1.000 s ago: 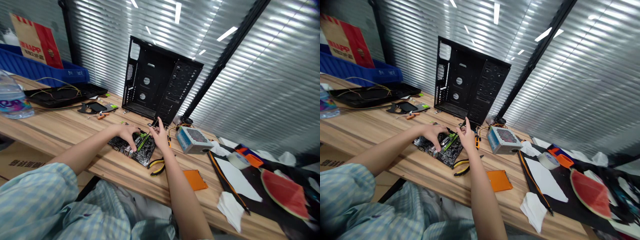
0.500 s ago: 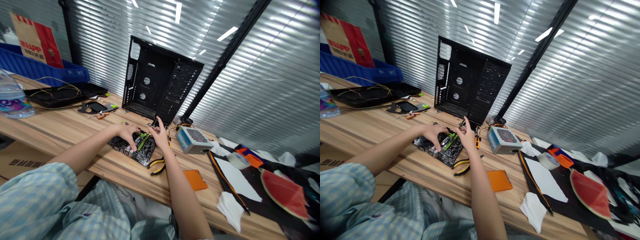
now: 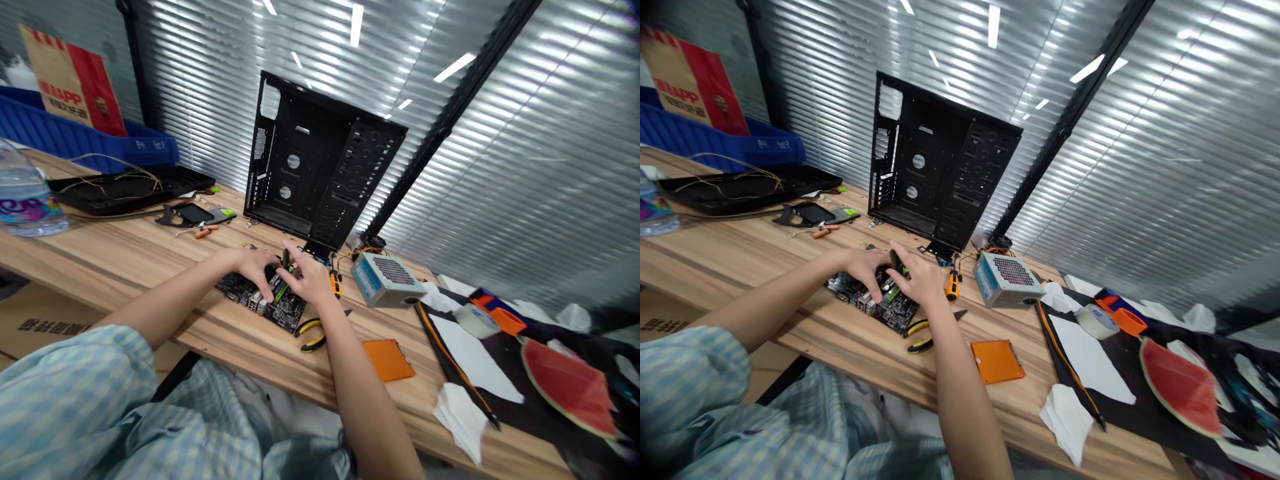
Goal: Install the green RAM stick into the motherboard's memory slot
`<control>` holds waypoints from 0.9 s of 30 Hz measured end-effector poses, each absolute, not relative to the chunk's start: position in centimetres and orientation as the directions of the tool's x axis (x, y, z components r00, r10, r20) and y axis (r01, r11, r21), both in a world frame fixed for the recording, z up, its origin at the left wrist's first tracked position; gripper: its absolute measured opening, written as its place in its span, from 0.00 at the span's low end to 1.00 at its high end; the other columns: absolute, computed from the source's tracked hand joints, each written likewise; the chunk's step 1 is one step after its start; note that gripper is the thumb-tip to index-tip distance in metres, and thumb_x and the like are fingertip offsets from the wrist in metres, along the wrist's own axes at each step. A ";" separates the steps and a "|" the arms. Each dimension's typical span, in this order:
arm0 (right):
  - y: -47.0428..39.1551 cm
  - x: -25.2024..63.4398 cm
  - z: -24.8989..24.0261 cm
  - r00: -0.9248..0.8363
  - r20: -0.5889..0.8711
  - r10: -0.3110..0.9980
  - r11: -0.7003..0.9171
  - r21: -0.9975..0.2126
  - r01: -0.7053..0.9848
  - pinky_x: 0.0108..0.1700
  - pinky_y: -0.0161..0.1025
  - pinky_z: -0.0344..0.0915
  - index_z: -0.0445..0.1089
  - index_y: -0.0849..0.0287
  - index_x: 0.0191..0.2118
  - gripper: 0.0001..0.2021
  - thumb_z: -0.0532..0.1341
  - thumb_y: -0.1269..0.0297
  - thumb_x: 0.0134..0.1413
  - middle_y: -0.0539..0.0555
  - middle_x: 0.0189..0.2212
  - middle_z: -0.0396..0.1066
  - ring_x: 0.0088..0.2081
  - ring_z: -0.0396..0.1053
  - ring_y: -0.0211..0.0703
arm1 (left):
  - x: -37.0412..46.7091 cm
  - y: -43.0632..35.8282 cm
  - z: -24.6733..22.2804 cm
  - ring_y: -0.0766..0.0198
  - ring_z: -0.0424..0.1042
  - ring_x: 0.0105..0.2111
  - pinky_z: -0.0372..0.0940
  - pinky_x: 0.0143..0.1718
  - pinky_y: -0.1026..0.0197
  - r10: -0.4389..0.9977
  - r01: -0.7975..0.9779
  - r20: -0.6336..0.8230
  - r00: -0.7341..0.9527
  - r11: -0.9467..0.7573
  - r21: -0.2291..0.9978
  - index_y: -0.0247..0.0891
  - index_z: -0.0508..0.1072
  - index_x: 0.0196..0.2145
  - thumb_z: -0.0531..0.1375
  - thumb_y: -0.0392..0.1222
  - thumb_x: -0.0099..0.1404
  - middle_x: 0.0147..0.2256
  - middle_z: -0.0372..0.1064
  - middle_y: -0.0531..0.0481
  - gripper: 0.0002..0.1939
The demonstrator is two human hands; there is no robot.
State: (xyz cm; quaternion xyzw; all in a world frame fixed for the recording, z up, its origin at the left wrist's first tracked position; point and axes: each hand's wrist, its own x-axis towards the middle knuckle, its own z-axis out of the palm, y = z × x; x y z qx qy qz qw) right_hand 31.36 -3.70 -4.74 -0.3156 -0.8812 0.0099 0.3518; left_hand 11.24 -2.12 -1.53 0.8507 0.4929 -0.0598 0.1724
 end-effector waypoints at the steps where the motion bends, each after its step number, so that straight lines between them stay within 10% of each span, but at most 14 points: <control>1: -3.5 31.4 -4.8 -0.520 0.610 0.598 0.779 -0.287 0.558 0.41 0.35 0.67 0.52 0.49 0.66 0.31 0.58 0.54 0.59 0.52 0.39 0.74 0.33 0.71 0.39 | 11.3 -2.1 -1.5 0.39 0.54 0.61 0.45 0.62 0.41 0.819 0.862 -0.275 0.503 -0.453 0.228 0.45 0.62 0.61 0.67 0.69 0.35 0.63 0.54 0.41 0.56; 15: -1.0 32.1 -6.7 -0.255 0.542 0.801 0.597 -0.691 0.408 0.30 0.31 0.63 0.46 0.52 0.67 0.36 0.59 0.56 0.55 0.46 0.29 0.70 0.23 0.63 0.33 | 11.2 -1.8 -1.7 0.40 0.54 0.61 0.46 0.61 0.40 0.797 0.850 -0.299 0.525 -0.477 0.221 0.44 0.61 0.62 0.66 0.69 0.38 0.62 0.55 0.40 0.55; 27: -3.7 31.0 -4.5 -0.527 0.585 0.616 0.768 -0.299 0.567 0.42 0.36 0.67 0.54 0.48 0.65 0.30 0.58 0.54 0.59 0.53 0.42 0.73 0.33 0.70 0.39 | 11.4 -2.2 -1.3 0.39 0.51 0.62 0.43 0.62 0.41 0.819 0.871 -0.300 0.489 -0.441 0.215 0.43 0.58 0.63 0.67 0.68 0.37 0.64 0.51 0.40 0.58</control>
